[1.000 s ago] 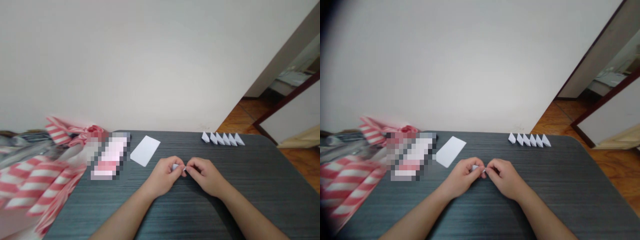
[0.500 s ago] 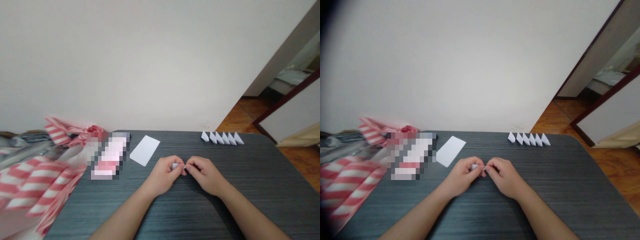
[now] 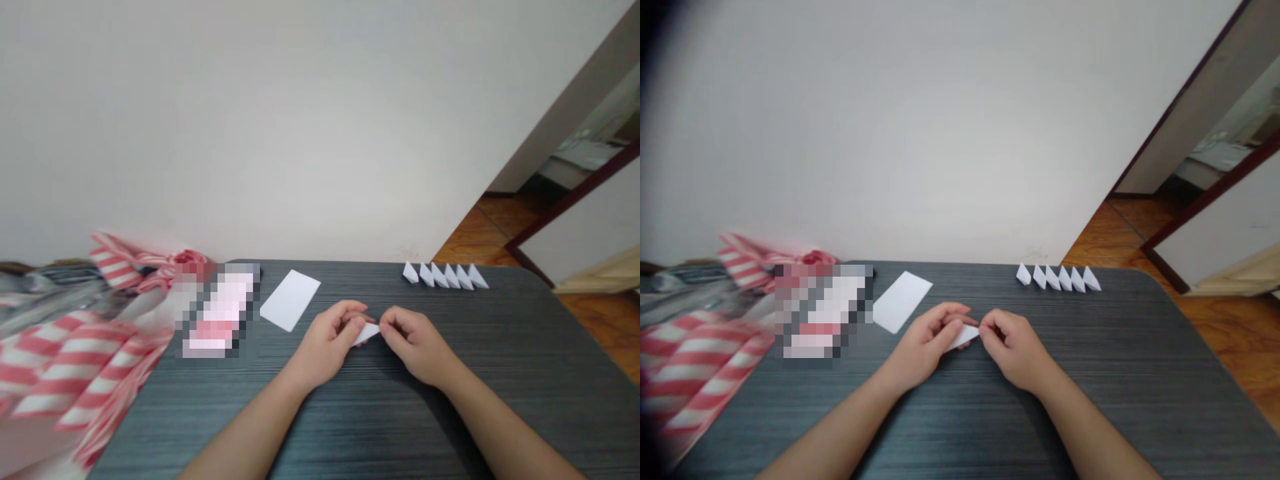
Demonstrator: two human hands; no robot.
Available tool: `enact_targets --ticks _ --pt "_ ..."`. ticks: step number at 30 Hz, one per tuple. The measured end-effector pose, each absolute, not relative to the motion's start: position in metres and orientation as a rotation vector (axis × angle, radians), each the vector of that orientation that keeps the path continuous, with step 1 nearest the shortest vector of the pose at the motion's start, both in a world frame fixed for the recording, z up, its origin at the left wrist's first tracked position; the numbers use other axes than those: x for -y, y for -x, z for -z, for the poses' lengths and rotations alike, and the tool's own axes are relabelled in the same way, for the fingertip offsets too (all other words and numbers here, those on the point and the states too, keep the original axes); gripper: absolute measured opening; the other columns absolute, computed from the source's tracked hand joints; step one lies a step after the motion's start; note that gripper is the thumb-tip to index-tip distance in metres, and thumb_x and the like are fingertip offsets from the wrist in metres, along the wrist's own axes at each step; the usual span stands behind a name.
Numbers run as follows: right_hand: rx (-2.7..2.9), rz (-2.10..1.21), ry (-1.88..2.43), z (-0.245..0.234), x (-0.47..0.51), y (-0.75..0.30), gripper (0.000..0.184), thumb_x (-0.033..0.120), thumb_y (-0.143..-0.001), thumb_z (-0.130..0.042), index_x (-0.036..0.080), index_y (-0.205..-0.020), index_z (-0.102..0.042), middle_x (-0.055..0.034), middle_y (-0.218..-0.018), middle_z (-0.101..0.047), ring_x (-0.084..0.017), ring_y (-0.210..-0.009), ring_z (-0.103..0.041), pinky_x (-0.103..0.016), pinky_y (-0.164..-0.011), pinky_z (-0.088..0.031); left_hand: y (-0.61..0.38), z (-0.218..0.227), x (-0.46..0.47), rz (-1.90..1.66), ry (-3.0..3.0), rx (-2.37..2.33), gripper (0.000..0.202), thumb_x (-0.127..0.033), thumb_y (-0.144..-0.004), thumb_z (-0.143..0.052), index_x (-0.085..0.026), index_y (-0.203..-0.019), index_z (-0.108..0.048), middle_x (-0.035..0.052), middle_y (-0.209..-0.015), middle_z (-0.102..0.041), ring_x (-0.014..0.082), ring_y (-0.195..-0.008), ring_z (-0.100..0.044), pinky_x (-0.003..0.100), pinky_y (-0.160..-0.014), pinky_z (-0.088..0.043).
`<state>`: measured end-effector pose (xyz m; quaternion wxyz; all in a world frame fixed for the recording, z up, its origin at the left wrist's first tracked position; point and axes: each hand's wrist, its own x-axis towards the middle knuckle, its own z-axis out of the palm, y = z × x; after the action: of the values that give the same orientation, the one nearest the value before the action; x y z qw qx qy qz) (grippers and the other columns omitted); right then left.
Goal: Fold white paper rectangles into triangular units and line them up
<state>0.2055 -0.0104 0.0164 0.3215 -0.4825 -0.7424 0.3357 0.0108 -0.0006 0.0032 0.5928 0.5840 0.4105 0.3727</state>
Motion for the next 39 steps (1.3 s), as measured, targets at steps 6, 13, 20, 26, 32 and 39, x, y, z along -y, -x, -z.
enact_targets --ticks 6,13,20,26,32,39 --pt "1.857 -0.894 1.324 -0.0130 0.0096 -0.2085 0.019 0.015 -0.086 -0.050 0.019 -0.068 -0.050 0.0037 -0.060 -0.050 -0.012 -0.057 -0.048 -0.023 -0.056 -0.037 -0.0101 -0.0018 0.0002 -0.929 -1.466 -1.045 0.022 -0.033 -0.088 -0.059 -0.019 -0.106 -0.060 0.0015 -0.086 -0.065 0.0141 -0.076 -0.058 0.024 -0.069 -0.046" --pt "1.780 -0.896 1.353 -0.0128 0.0099 -0.2068 0.020 0.022 -0.091 -0.049 0.019 -0.071 -0.052 0.0035 -0.060 -0.050 -0.013 -0.057 -0.047 -0.024 -0.056 -0.038 -0.0098 -0.0051 -0.0011 -0.800 -1.674 -1.072 0.023 -0.034 -0.090 -0.056 -0.019 -0.099 -0.071 0.0030 -0.084 -0.067 0.0157 -0.074 -0.057 0.025 -0.068 -0.045" --pt "1.776 -1.138 1.207 -0.0071 0.0125 -0.2047 0.012 0.026 -0.093 -0.053 0.018 -0.086 -0.060 0.0015 -0.068 -0.058 -0.013 -0.063 -0.054 -0.024 -0.062 -0.043 -0.0098 -0.0054 -0.0017 -0.822 -1.485 -0.984 0.019 -0.031 -0.091 -0.055 -0.017 -0.097 -0.066 0.0004 -0.078 -0.064 0.0134 -0.070 -0.058 0.023 -0.065 -0.047" --pt "1.883 -1.112 1.210 -0.0101 0.0113 -0.2025 0.013 0.021 -0.091 -0.055 0.018 -0.079 -0.061 0.0013 -0.066 -0.060 -0.013 -0.062 -0.055 -0.024 -0.061 -0.043 -0.0105 -0.0035 -0.0015 -0.804 -1.497 -0.964 0.020 -0.031 -0.091 -0.054 -0.017 -0.097 -0.067 0.0017 -0.080 -0.066 0.0143 -0.071 -0.060 0.024 -0.067 -0.048" --pt "1.848 -1.125 1.196 -0.0095 0.0102 -0.2028 0.013 0.023 -0.090 -0.057 0.018 -0.078 -0.059 0.0014 -0.067 -0.059 -0.013 -0.063 -0.054 -0.024 -0.062 -0.044 -0.0095 -0.0089 -0.0004 -0.806 -1.708 -1.013 0.022 -0.032 -0.091 -0.055 -0.019 -0.099 -0.072 0.0053 -0.092 -0.069 0.0171 -0.080 -0.062 0.026 -0.073 -0.048" --pt "1.829 -1.146 1.208 -0.0105 0.0106 -0.2013 0.012 0.024 -0.089 -0.060 0.017 -0.079 -0.061 0.0010 -0.069 -0.059 -0.014 -0.065 -0.054 -0.024 -0.063 -0.043 -0.0087 -0.0084 -0.0004 -0.770 -1.664 -1.004 0.024 -0.030 -0.088 -0.059 -0.017 -0.104 -0.071 0.0055 -0.090 -0.071 0.0173 -0.078 -0.062 0.026 -0.070 -0.048"
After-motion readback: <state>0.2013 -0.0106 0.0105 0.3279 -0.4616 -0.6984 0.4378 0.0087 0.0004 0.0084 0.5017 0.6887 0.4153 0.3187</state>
